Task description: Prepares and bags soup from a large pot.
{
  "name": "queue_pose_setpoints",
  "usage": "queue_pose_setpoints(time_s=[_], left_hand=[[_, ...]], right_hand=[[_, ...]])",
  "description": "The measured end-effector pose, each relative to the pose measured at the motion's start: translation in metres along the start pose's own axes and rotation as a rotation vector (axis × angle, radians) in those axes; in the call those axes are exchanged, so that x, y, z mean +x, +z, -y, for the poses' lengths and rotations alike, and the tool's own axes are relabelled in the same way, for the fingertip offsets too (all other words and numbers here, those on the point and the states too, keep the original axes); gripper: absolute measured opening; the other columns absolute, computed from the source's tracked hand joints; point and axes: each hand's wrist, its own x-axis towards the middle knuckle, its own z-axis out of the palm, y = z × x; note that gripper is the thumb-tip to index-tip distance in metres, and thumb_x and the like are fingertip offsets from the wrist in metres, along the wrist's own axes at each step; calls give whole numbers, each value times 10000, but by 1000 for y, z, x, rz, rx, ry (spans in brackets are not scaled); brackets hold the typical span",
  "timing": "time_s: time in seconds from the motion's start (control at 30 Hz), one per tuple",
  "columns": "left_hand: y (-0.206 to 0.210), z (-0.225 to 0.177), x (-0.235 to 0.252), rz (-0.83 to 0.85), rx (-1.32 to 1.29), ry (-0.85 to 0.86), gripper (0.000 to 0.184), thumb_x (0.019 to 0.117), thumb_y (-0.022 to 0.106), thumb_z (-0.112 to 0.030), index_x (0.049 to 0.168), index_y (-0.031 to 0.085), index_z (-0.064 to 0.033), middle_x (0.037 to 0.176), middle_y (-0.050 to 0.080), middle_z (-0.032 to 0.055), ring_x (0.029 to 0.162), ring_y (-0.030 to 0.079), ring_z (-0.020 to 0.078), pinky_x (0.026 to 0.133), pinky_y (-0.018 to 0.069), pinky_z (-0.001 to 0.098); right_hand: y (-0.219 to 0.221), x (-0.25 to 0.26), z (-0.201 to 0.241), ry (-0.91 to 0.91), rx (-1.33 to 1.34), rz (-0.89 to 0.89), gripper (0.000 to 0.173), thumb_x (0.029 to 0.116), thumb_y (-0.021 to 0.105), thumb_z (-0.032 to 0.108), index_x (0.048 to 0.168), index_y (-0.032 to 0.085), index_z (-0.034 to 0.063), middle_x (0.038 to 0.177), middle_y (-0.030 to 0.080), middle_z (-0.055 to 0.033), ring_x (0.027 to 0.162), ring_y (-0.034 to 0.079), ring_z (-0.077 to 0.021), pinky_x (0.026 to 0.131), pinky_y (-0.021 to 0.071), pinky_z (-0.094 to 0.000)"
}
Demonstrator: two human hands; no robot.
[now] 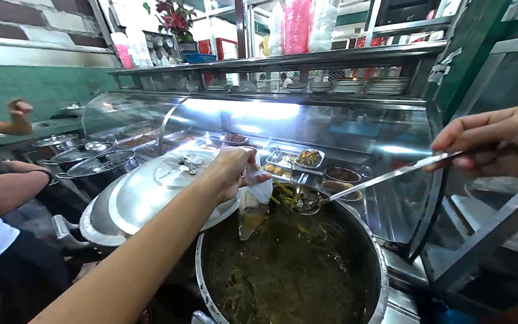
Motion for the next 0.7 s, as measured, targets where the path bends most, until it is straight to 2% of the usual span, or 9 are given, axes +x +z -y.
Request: queue_pose_setpoints(time_s=[0.07,0.17,0.23,0.3,0.37,0.43,0.53,0.63,0.7], left_hand=[[1,4,-1,7,5,-6,289,1006,436,-13,1271,551,-10,1032,569,120,701,626,161,628,579,295],[6,8,-4,14,-5,5,325,1008,435,-10,1315,538,12,935,572,116,651,630,169,611,587,302],[11,7,-4,43,-13,37,358,1007,431,-4,1357,499,22,967,577,128,651,638,169,615,597,303],[18,6,-4,49,-11,81,411,996,441,2,1404,481,26,990,592,146,650,643,173,614,592,308],[23,2,-4,58,-13,108,427,993,446,5,1417,484,25,1042,598,167,683,649,191,639,596,333],[26,0,-3,67,-21,114,415,994,440,17,1406,485,28,1100,577,169,732,648,197,671,601,348],[23,-1,2,52,-50,105,335,998,433,12,1321,518,30,1073,545,133,759,614,178,689,583,326],[16,-3,6,25,-94,68,334,1007,427,-13,1329,509,22,1034,546,131,741,617,180,690,587,321],[15,-3,7,24,-105,43,339,1019,424,-29,1347,500,10,1035,544,136,736,612,187,682,578,321]], right_hand=[[-7,-4,17,-79,-40,117,294,1062,410,23,906,640,117,777,744,-49,613,698,-71,563,576,-179],[-7,-14,46,-220,-130,287,284,1066,456,53,980,706,156,899,768,-36,752,734,-74,671,609,-189],[9,-27,60,-296,-206,293,279,1071,474,73,995,721,175,926,781,-23,798,750,-81,715,622,-204],[35,-44,57,-427,-287,215,268,1041,515,35,960,733,168,851,780,-18,712,750,-93,648,637,-232],[66,-67,38,-654,-507,44,221,941,602,-18,914,742,152,736,749,3,557,693,-93,488,592,-245],[79,-89,12,-958,-873,31,155,896,603,64,944,736,127,769,664,12,610,613,-104,497,488,-282],[72,-110,-16,-1240,-1203,96,155,1007,570,37,1007,719,-6,885,668,-204,722,630,-324,611,501,-439],[60,-113,-35,-1368,-1376,88,153,1029,541,8,1090,666,-55,990,688,-242,777,647,-366,706,519,-472],[55,-111,-40,-1390,-1405,25,143,1017,554,3,1089,669,-44,996,696,-231,777,653,-359,706,527,-473]])
